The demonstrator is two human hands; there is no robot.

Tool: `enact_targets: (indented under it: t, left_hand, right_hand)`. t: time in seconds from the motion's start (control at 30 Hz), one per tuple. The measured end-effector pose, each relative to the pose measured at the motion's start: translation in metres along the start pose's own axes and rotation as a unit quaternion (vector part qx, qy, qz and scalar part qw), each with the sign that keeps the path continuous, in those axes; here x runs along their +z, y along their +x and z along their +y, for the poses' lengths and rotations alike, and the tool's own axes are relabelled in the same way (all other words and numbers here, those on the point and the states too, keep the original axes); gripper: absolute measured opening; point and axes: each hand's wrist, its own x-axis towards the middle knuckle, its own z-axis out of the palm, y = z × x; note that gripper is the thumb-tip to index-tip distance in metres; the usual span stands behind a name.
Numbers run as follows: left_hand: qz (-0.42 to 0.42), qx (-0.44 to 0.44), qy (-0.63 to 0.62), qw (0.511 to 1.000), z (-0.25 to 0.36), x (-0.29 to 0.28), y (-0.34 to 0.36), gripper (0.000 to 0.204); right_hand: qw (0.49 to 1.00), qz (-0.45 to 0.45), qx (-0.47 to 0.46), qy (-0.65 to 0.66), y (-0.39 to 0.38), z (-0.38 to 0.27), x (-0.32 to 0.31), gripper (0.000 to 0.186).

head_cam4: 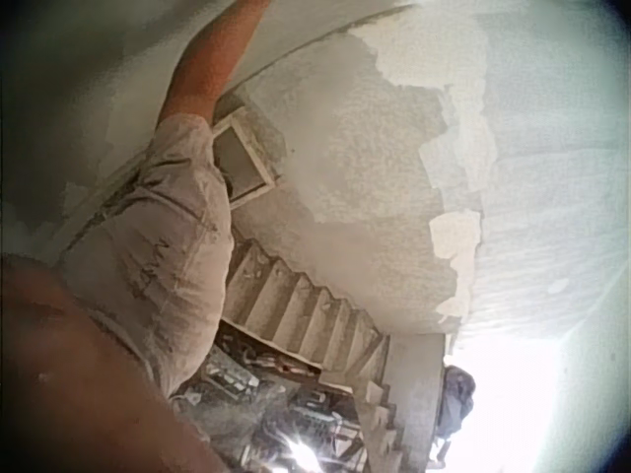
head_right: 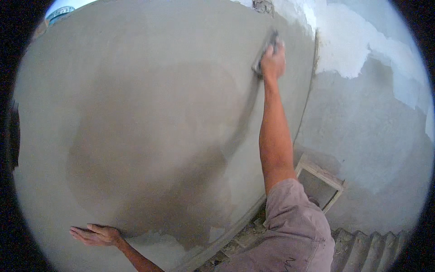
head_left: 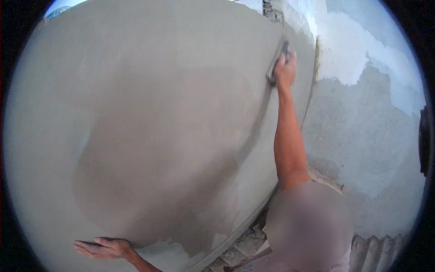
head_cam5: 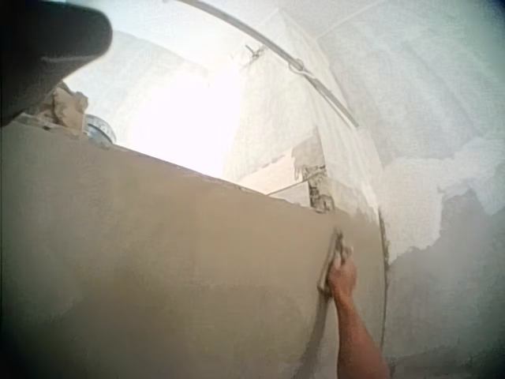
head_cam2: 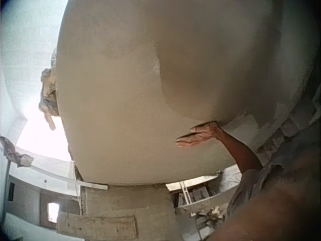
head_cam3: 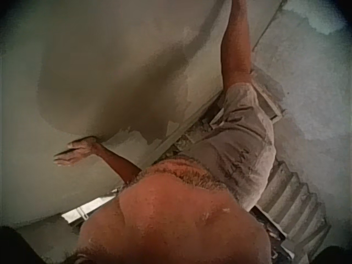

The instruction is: The person smooths a plastered wall by rubbing its surface with a float.

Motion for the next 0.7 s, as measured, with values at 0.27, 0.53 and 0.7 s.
enact_targets:
  t: [0.27, 0.53, 0.7]
  left_hand:
    - [-0.009, -0.023, 0.006, 1.000, 0.001, -0.001, 0.000, 0.063]
    - [0.003, -0.012, 0.002, 1.000, 0.001, 0.001, 0.001, 0.065]
    - [-0.006, -0.005, -0.012, 1.000, 0.003, -0.001, 0.001, 0.064]
  right_hand:
    - [0.961, -0.107, -0.177, 0.186, -0.233, -0.045, -0.083, 0.044]
    - [0.964, -0.008, -0.249, 0.097, -0.026, -0.125, 0.005, 0.038]
    - [0.996, 0.002, -0.085, 0.041, -0.022, -0.061, -0.001, 0.038]
